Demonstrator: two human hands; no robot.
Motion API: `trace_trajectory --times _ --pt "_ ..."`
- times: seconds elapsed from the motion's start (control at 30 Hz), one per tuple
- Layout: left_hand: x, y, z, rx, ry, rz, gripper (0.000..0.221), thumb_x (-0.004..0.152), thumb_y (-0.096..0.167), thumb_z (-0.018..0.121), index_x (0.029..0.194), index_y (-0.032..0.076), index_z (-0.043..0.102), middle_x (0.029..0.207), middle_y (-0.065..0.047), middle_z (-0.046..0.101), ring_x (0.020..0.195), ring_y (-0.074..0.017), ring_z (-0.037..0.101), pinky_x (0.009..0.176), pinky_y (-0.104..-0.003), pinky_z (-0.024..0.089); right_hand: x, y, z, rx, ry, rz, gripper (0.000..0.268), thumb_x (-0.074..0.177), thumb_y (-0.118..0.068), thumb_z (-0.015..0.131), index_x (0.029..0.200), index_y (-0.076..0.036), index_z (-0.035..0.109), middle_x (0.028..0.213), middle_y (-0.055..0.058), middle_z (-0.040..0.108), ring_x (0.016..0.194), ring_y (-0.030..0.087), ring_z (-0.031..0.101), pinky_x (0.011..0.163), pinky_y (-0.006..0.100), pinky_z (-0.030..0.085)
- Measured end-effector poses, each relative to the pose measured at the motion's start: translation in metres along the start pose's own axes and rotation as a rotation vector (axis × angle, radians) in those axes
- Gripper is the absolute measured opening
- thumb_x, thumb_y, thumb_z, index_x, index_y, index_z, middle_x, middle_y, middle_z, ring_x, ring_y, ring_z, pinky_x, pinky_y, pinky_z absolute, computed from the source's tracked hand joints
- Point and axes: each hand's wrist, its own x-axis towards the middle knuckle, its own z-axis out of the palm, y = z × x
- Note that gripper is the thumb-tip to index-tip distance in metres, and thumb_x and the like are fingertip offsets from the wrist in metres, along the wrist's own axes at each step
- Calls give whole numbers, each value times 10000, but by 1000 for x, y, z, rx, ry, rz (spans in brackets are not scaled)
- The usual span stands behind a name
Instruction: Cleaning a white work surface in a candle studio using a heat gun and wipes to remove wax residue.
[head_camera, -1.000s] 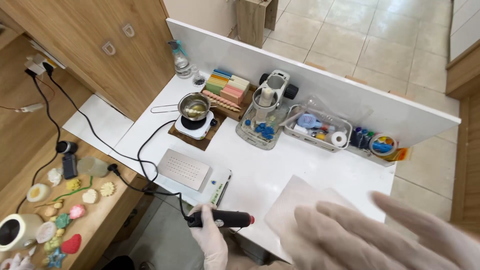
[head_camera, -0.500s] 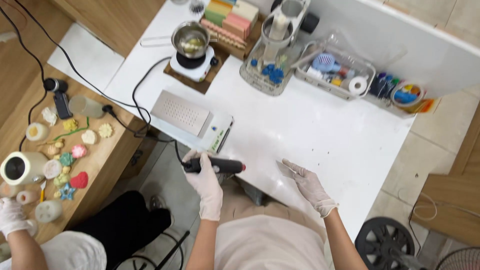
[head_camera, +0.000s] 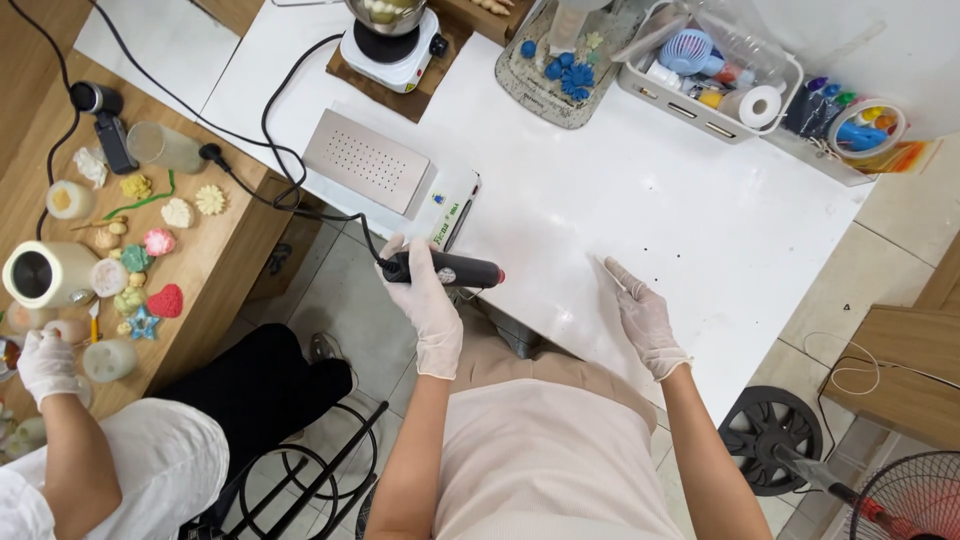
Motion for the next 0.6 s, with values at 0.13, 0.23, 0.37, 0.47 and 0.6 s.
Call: trace_trajectory --times 0.13,0.23,0.37,0.47,0.6 --pt "3 -8 -1 -28 9 31 325 960 89 695 1222 51 505 967 -63 616 867 -149 612 811 -298 542 2 7 10 95 62 -84 440 1005 -74 510 1428 -141 610 1394 21 672 1176 62 604 1064 207 432" --pt "1 -11 3 0 33 62 360 916 52 712 1210 68 504 980 -43 619 851 -123 598 710 -272 530 10 26 19 -15 74 -202 456 994 -56 493 1429 -123 609 1418 33 654 1210 37 585 1064 197 404" --pt "-6 -22 -9 65 10 159 401 894 24 725 1225 95 510 1011 -19 616 860 -86 583 650 -236 519 -4 1 22 -99 38 -5 487 1008 -72 495 1467 -170 625 1329 68 738 968 115 624 948 204 529" --pt "-9 -24 -17 63 16 152 340 928 23 719 1208 90 538 1017 -25 631 865 -87 602 646 -225 532 -7 -5 22 -221 16 93 557 992 -50 453 1501 -230 591 1386 66 709 1021 308 673 997 305 560" --pt "-17 -31 -35 81 75 66 264 945 5 690 1177 64 578 1027 -42 663 883 -117 643 691 -267 545 -1 23 25 -243 31 -238 517 957 -32 493 1449 -174 567 1512 71 574 1396 164 518 1165 281 378"
